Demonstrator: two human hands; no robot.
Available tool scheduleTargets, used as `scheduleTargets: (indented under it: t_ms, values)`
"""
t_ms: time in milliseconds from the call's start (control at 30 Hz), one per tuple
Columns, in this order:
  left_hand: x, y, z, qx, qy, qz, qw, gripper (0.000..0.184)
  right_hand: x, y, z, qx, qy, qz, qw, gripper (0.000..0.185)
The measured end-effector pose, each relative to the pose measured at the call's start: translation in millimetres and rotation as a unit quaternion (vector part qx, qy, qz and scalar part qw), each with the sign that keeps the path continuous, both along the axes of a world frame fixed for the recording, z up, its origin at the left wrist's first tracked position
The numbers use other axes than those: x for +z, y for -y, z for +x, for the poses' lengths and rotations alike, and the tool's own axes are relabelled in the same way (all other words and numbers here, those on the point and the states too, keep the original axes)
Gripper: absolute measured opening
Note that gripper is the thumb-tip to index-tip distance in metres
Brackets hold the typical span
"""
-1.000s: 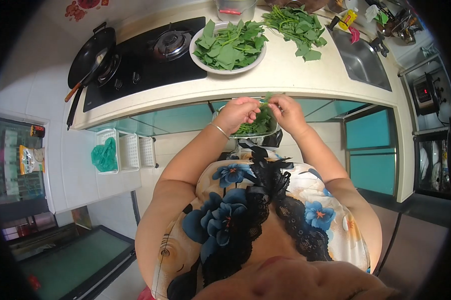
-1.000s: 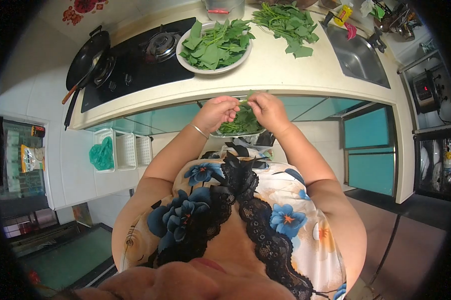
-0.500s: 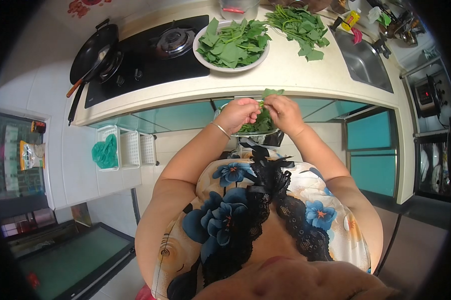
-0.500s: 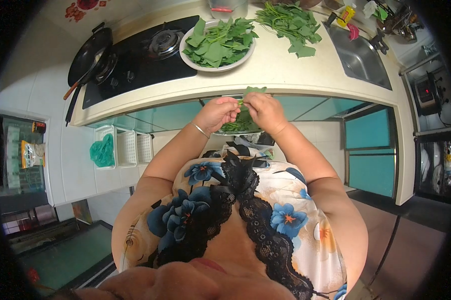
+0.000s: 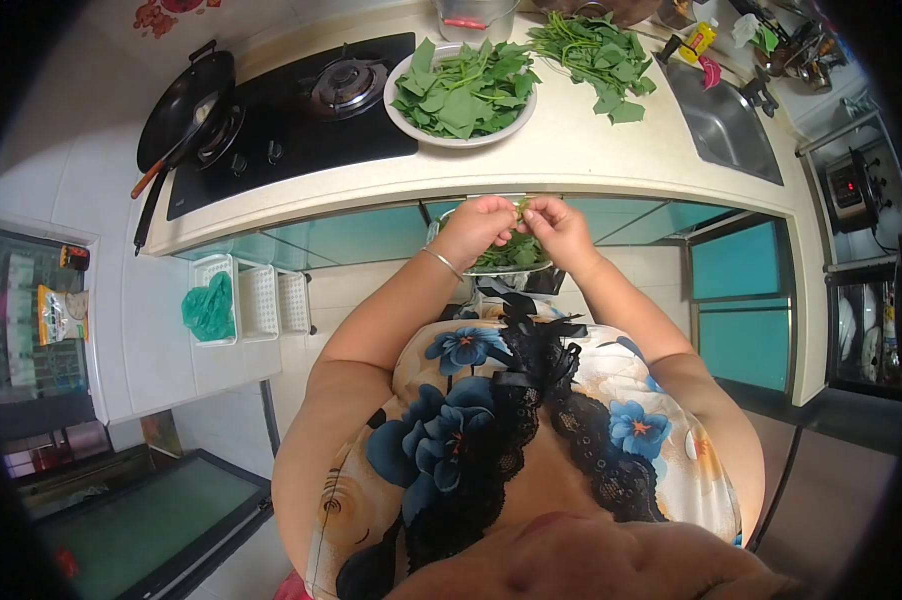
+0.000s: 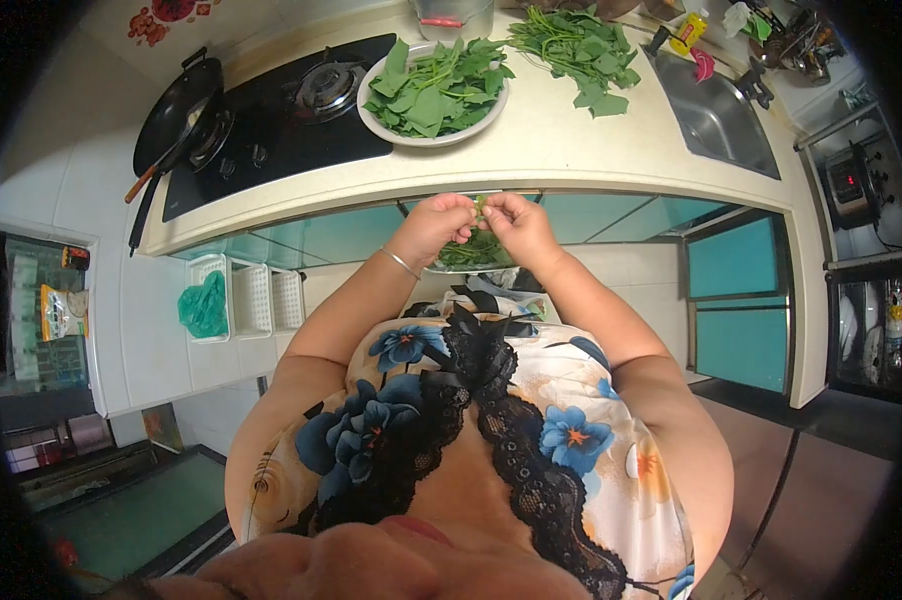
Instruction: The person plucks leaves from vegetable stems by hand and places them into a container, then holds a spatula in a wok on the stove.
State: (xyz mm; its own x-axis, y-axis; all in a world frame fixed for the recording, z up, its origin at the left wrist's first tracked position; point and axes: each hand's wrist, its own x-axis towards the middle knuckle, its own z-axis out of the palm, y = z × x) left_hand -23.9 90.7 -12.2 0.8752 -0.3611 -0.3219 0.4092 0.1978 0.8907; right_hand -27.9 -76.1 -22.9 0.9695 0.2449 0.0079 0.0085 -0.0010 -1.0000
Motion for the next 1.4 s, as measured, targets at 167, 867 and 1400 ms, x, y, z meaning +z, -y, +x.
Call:
scheduleTargets:
  t_ms: [167,867,1400]
  values:
    - [-6,1,2,0.004,0.032,0.023,0.999,0.013,4,2,3,-0.005,-0.067,0.066,0.996,0.009]
    - [-94,-17,34,-0.02,0.105,0.322,0.941,0.017,36,28,52,-0.165,-0.032,0.131,0.977,0.012]
    - [-61,23,16,0.059,0.094,0.282,0.953,0.032,67,2,190,-0.029,0.235,-0.161,0.958,0.036]
